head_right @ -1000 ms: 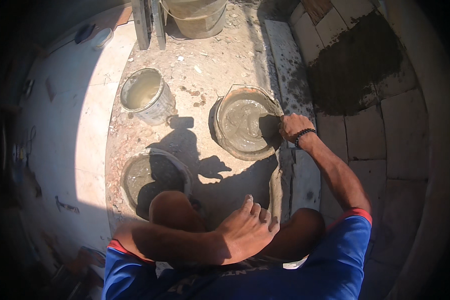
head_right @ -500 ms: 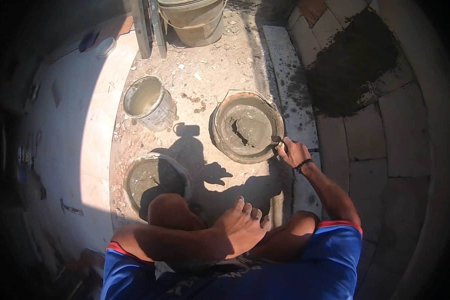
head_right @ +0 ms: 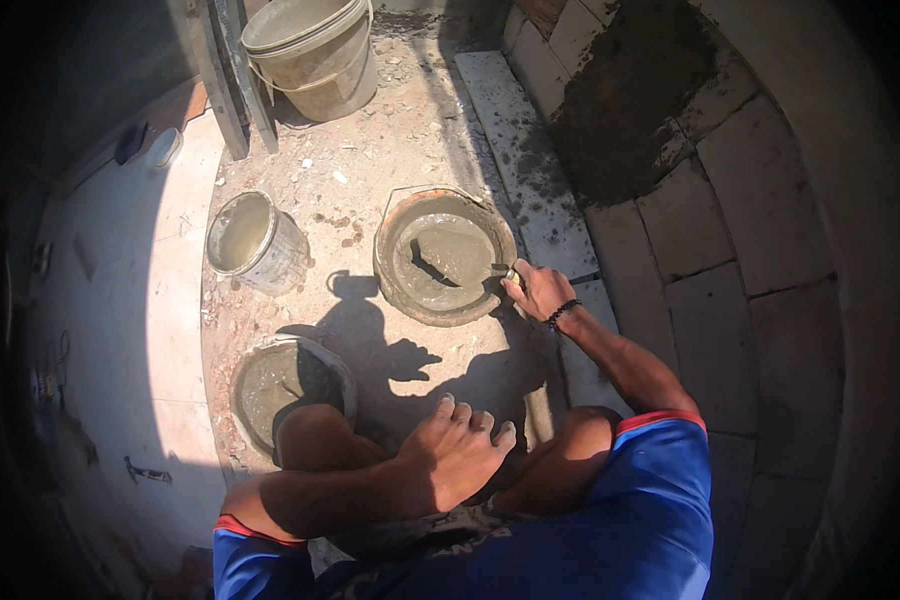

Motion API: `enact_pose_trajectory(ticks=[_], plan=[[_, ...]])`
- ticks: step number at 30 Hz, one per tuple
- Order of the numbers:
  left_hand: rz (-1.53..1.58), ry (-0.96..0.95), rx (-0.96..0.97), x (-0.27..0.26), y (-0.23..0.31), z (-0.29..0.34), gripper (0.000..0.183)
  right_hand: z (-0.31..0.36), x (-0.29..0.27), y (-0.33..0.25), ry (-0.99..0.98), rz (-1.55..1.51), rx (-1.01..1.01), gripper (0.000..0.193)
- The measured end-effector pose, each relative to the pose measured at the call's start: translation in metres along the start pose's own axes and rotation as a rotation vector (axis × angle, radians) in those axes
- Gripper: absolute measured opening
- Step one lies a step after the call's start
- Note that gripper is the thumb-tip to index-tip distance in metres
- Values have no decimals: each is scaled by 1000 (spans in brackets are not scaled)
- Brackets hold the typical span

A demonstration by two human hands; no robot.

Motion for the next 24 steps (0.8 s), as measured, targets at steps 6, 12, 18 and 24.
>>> enact_pose_trajectory(ticks=[6,12,18,24], plan=[[-12,22,-16,0,7,-4,40,4,-18,-7,-128,-97,115,38],[-22,-20,26,-3,4,-1,43,4,-75,-36,-95,-338,-16,39],[104,-132,8,-1,-6,6,46,0,-103,-24,-223,-1048,57,23],[81,-51,-50,-1,-9,10,49,43,-84,185,98,-315,571,21]])
Point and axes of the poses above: each hand's wrist, its own z-axis away from the middle knuckle, its own x-axis out of the palm, y = z × x, the point moved 5 cm from there along -z, towards the middle knuckle, and after that the axes turned 12 degrees about -x, right-handed, at the moved point
